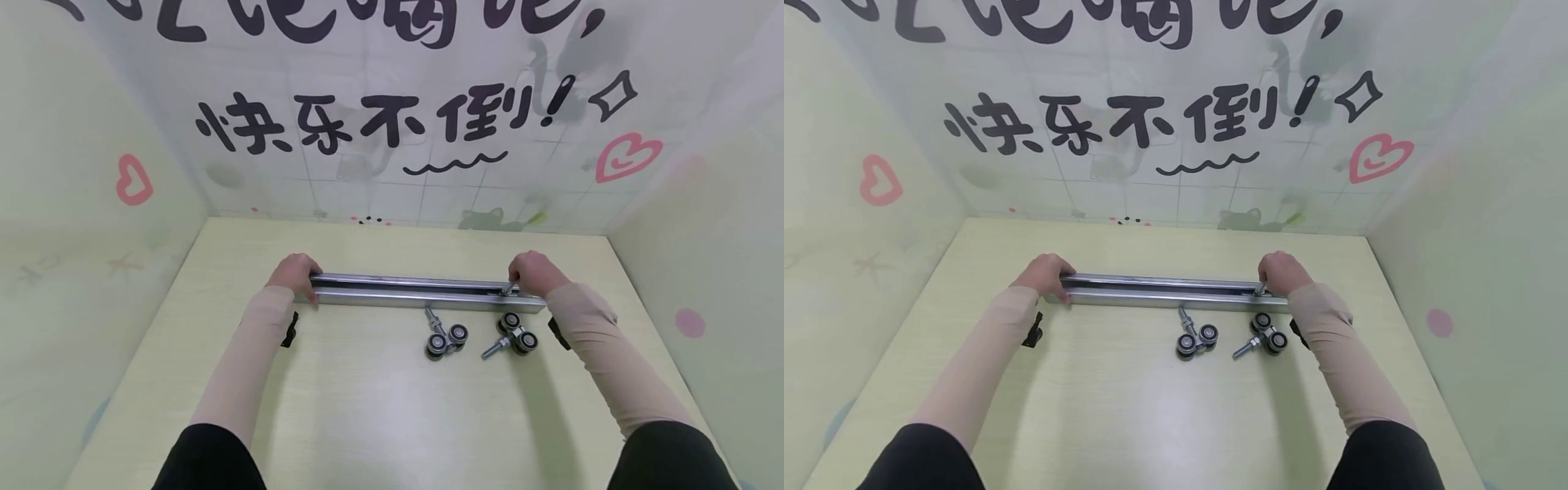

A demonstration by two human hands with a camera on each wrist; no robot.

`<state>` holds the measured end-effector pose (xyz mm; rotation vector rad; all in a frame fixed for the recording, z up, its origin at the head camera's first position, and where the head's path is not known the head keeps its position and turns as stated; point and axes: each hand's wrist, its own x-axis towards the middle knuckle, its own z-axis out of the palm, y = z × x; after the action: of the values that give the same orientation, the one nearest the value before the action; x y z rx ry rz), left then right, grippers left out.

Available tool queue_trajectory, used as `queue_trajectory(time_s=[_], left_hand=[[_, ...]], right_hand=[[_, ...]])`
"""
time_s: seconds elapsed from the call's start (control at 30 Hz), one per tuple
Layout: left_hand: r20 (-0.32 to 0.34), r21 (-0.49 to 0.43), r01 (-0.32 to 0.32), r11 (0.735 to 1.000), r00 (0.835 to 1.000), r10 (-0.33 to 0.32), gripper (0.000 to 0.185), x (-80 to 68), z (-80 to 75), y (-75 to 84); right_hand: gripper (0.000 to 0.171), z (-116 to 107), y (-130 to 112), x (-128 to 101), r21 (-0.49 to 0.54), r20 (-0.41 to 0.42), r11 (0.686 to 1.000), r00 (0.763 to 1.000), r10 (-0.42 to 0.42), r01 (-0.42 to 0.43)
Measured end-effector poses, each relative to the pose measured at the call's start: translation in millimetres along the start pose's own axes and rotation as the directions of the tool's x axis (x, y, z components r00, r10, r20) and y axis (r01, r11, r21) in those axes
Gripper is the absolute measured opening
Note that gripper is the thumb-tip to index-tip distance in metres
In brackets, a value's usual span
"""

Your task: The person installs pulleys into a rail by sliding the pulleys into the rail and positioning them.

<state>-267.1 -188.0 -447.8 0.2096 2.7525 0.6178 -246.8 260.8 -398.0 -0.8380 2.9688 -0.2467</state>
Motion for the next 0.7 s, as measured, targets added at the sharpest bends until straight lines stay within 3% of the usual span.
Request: queue_trajectory(time_s=[0.4,0.7], left_hand=[[-0.014,0.006,-0.015,1.000,1.000,0.015,0.068,2.0,2.3,-3.0],[-0.013,0.010,-0.019,1.000,1.000,0.019,0.067,1.5,1.4,-3.2]], right_hand=[[0.022,-1.6,17.8,-11.7,-0.020,-0.011,0.999,0.999,0.035,-0.035],[0.020,-5.8,22.7,-17.8,-0.014,0.027,0.996,0.995,0.093,-0.093]])
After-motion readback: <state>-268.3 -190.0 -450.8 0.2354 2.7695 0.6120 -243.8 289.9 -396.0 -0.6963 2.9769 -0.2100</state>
